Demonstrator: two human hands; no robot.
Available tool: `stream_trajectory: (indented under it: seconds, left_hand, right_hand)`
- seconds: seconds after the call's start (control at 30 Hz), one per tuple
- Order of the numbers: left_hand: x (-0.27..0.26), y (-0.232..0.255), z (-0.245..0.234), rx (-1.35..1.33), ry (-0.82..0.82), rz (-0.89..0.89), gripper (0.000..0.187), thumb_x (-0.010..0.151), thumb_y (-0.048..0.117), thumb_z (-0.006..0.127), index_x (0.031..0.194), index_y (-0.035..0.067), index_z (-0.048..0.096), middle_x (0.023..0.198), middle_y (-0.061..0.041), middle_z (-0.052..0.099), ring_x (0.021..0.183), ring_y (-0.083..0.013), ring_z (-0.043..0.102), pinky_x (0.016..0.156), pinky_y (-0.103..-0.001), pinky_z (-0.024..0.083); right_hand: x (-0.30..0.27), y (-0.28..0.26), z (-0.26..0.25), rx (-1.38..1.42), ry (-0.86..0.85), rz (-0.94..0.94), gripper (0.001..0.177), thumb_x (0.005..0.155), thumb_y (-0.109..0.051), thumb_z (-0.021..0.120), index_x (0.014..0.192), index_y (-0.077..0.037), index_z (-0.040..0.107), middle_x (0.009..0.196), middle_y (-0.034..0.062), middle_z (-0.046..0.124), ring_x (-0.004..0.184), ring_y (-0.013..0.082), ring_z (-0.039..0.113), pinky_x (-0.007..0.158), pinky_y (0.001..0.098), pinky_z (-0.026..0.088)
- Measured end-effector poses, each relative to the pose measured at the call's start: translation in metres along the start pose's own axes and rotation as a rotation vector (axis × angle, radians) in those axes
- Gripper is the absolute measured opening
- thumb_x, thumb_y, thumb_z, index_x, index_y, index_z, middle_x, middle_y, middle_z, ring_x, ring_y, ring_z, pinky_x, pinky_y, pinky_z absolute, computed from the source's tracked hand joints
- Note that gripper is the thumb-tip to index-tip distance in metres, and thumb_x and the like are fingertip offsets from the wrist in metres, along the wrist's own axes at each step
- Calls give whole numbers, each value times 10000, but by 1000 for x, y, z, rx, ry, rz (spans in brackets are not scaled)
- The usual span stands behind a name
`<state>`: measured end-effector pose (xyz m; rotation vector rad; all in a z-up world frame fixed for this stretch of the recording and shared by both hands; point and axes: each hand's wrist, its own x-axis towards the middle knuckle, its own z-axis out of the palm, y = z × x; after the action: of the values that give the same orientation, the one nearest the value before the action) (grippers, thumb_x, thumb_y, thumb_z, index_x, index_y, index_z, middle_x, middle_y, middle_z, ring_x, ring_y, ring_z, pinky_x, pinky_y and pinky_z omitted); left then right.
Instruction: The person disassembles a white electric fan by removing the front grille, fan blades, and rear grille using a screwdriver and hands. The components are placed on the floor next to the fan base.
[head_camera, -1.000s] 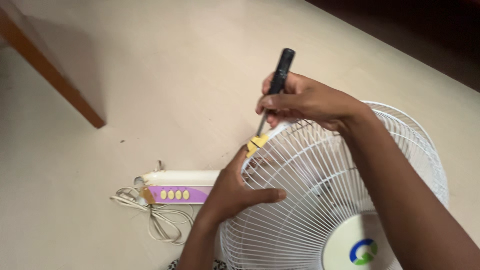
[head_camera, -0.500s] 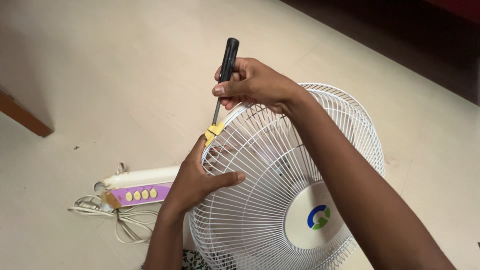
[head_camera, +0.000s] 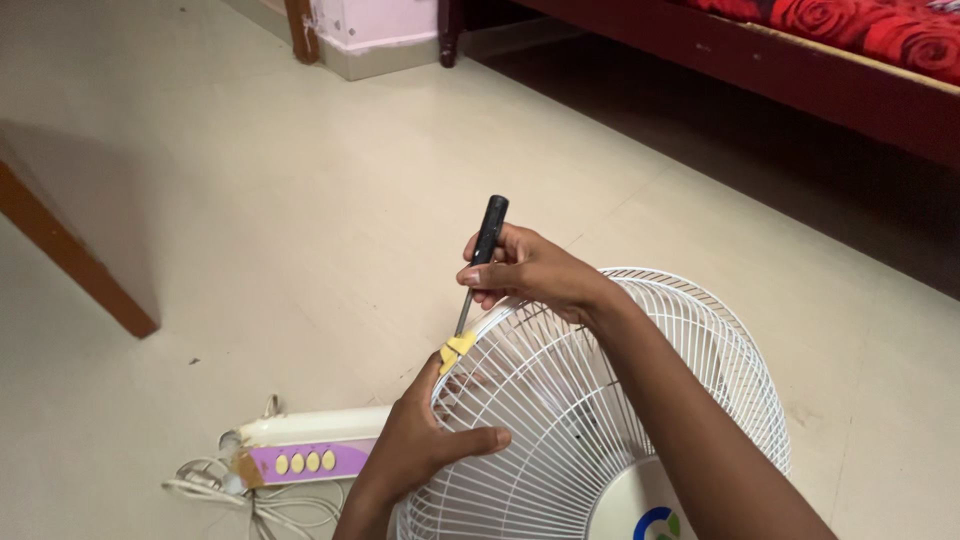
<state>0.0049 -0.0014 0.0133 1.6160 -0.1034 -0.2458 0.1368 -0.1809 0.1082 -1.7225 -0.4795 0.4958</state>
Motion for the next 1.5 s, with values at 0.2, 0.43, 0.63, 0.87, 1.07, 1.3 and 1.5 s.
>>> stream_trajectory:
  seconds: [0.2, 0.43, 0.63, 0.87, 1.07, 1.3, 1.5]
  left_hand:
    - [0, 0, 0, -32, -13, 24, 1181, 453, 419, 910, 1481, 57, 455, 1328, -172, 686, 1294, -289, 637, 1093, -433, 478]
    - [-3, 1, 1, -13, -4, 62, 1120, 494, 372, 916, 1471, 65, 463, 1307, -144, 696, 1257, -261, 660, 1061, -404, 499]
    - [-3, -1, 1, -12, -14, 79, 1098, 514, 371, 909, 1470, 57, 471, 1307, -152, 695, 1249, -269, 663, 1060, -411, 501]
    - [-3, 3, 4, 58, 18, 63, 1099, 514, 325, 914, 1477, 79, 445, 1291, -138, 681, 1238, -260, 651, 1041, -420, 505]
    - [-7, -7, 7, -19, -25, 178, 983, 591, 245, 899, 1451, 43, 469, 1282, -146, 688, 1198, -260, 676, 1011, -395, 547]
    - [-8, -8, 7, -34, -47, 165, 1002, 596, 249, 889, 1469, 49, 439, 1237, -134, 699, 1144, -248, 705, 975, -386, 583]
    - [-9, -4, 2, -5, -16, 205, 1005, 591, 299, 918, 1457, 43, 479, 1307, -148, 683, 1233, -269, 656, 1038, -399, 522]
  right_hand:
    - [2, -3, -1, 8, -12, 15, 274, 887, -137, 733, 1101, -73, 575, 920, 64, 739, 755, 127, 688, 710, 286, 596]
    - [0, -4, 1, -16, 11, 14, 278, 897, -133, 750, 1108, -70, 580, 877, 66, 716, 742, 130, 685, 705, 285, 586]
    - [-1, -5, 4, -109, 49, -3, 339, 865, -189, 781, 1118, -74, 586, 826, 57, 706, 697, 131, 691, 639, 275, 567]
    - [-4, -8, 7, -142, 6, -85, 331, 893, -259, 786, 1068, -51, 598, 831, 34, 685, 723, 124, 696, 684, 271, 606]
    - [-9, 5, 3, -150, -52, -157, 328, 915, -283, 787, 1084, -67, 606, 886, 25, 678, 764, 120, 691, 733, 279, 619]
    - [-6, 8, 3, -215, -1, -107, 360, 910, -288, 801, 1102, -68, 589, 910, 40, 698, 799, 132, 737, 796, 290, 681]
    - [-3, 0, -2, -103, -75, -114, 395, 926, -164, 763, 1231, -4, 569, 960, 89, 694, 860, 177, 747, 802, 300, 648]
